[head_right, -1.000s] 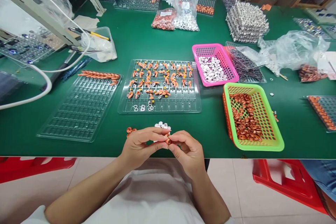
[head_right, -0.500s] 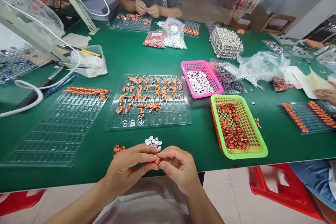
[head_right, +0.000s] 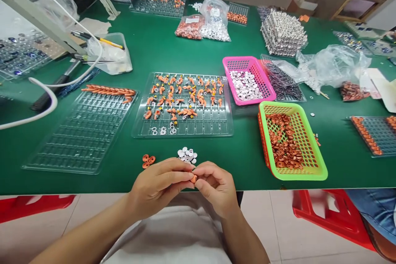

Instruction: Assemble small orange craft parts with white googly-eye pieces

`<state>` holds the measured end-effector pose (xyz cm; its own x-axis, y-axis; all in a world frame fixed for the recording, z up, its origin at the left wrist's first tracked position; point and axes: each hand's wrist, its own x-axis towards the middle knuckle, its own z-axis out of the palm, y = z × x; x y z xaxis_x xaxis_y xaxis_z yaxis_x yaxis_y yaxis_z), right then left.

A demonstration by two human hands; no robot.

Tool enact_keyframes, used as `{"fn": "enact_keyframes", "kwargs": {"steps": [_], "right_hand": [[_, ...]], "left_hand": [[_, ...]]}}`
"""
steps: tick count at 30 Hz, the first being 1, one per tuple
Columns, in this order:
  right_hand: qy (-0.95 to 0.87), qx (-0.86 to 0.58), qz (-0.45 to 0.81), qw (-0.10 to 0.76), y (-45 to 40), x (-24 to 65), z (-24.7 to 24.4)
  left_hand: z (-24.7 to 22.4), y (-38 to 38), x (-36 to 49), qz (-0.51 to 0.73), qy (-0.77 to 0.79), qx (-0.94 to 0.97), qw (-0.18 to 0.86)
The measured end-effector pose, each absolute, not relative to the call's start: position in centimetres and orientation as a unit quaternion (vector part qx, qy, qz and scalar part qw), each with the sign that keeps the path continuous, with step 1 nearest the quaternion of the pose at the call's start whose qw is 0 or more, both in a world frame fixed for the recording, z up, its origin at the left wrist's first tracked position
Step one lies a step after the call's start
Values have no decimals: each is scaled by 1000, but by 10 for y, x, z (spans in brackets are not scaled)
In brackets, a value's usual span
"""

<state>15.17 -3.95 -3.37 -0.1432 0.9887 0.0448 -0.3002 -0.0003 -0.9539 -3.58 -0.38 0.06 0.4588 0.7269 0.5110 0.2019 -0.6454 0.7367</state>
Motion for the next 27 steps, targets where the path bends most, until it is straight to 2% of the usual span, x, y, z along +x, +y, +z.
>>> {"fn": "enact_keyframes", "kwargs": {"steps": [27], "right_hand": [[-478,-354,570,567,-42,148,-43]], "left_hand": [[-1,-10,-35,438,291,801,286]]}}
